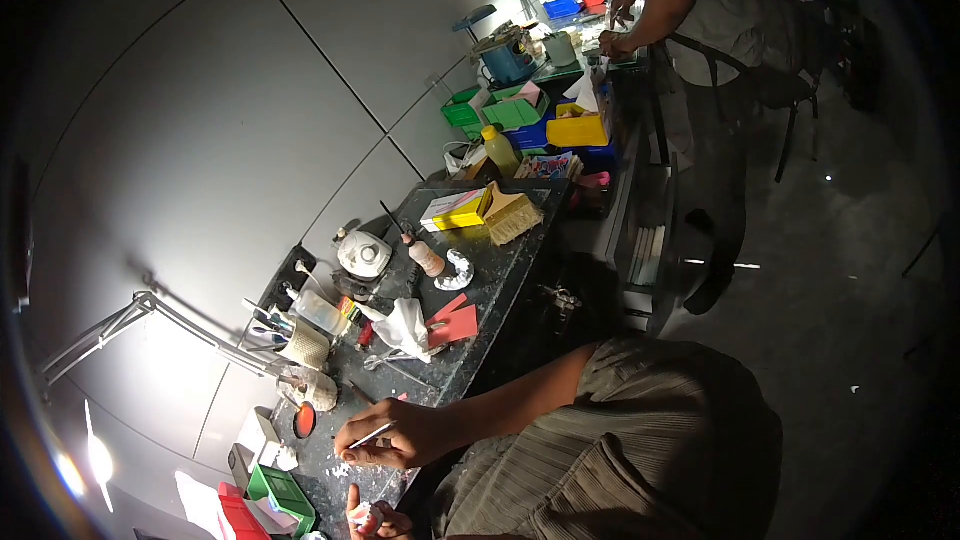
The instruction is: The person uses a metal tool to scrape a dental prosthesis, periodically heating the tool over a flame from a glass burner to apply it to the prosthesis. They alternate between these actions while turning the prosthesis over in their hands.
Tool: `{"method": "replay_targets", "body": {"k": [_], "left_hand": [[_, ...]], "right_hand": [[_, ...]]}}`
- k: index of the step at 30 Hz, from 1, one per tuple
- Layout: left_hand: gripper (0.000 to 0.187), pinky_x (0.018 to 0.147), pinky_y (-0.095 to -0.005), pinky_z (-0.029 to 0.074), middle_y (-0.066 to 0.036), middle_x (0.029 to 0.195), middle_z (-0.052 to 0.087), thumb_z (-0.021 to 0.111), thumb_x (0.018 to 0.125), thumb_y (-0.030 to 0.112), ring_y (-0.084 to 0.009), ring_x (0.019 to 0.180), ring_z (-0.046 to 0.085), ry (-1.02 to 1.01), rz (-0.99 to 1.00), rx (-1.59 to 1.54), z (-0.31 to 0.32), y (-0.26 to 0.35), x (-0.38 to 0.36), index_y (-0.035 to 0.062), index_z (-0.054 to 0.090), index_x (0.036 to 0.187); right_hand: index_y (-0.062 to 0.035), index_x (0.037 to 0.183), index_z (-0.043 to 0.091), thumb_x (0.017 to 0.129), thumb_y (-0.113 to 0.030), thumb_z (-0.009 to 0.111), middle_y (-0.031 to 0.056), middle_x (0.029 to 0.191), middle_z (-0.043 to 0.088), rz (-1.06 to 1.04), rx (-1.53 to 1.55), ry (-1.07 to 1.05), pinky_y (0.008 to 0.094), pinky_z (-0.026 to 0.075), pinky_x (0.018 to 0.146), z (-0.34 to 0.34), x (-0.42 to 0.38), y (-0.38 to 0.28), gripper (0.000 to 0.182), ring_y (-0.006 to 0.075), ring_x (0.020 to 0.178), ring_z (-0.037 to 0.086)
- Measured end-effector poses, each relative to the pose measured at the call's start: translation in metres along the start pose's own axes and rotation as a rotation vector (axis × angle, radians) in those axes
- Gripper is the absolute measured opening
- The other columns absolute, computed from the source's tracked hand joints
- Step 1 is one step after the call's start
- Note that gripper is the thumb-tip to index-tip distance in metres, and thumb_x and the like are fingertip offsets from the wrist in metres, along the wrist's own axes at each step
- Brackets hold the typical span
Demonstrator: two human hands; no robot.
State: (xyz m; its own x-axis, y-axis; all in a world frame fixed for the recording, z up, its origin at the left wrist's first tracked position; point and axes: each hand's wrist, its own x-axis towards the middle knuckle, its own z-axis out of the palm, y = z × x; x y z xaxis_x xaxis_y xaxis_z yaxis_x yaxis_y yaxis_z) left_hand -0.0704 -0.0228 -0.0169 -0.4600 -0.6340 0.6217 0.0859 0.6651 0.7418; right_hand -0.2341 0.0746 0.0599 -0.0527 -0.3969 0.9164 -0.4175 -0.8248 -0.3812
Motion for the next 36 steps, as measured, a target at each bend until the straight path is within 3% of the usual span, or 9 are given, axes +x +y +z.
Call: {"method": "replay_targets", "body": {"k": [20, 25, 28, 36], "left_hand": [[0.072, 0.084, -0.0303, 0.052, -0.017, 0.110, 0.064, 0.079, 0.084, 0.015, -0.0220, 0.096, 0.064, 0.028, 0.017, 0.013, -0.025, 0.007, -0.020, -0.0050, 0.042, 0.142], [0.072, 0.084, -0.0303, 0.052, -0.017, 0.110, 0.064, 0.079, 0.084, 0.014, -0.0218, 0.096, 0.064, 0.066, -0.014, 0.039, -0.037, 0.012, -0.032, -0.0050, 0.042, 0.142], [0.072, 0.084, -0.0303, 0.052, -0.017, 0.110, 0.064, 0.080, 0.084, 0.014, -0.0217, 0.097, 0.064, 0.075, -0.023, 0.038, -0.040, 0.014, -0.034, -0.0051, 0.042, 0.142], [0.073, 0.085, -0.0304, 0.052, -0.017, 0.110, 0.064, 0.080, 0.083, 0.014, -0.0215, 0.097, 0.064, 0.114, -0.073, 0.017, -0.045, 0.023, -0.044, -0.0051, 0.042, 0.142]], "right_hand": [[0.0008, 0.101, 0.062, 0.093, -0.004, 0.064, 0.0146, 0.097, 0.068, -0.008, -0.049, 0.015, 0.0355, 0.055, 0.075, 0.002, 0.001, -0.008, 0.010, 0.0301, 0.091, 0.070], [0.0024, 0.098, 0.063, 0.092, -0.006, 0.066, 0.0162, 0.094, 0.068, 0.031, 0.061, -0.020, 0.0402, 0.052, 0.085, 0.009, -0.002, -0.011, 0.011, 0.0335, 0.092, 0.068], [0.0036, 0.105, 0.064, 0.092, -0.006, 0.066, 0.0187, 0.103, 0.070, 0.040, 0.075, -0.071, 0.0368, 0.057, 0.080, 0.012, -0.005, -0.007, 0.016, 0.0330, 0.094, 0.071], [0.0035, 0.106, 0.063, 0.093, -0.006, 0.065, 0.0188, 0.102, 0.069, 0.117, 0.120, -0.122, 0.0358, 0.057, 0.075, 0.014, -0.009, -0.010, 0.016, 0.0327, 0.091, 0.071]]}}
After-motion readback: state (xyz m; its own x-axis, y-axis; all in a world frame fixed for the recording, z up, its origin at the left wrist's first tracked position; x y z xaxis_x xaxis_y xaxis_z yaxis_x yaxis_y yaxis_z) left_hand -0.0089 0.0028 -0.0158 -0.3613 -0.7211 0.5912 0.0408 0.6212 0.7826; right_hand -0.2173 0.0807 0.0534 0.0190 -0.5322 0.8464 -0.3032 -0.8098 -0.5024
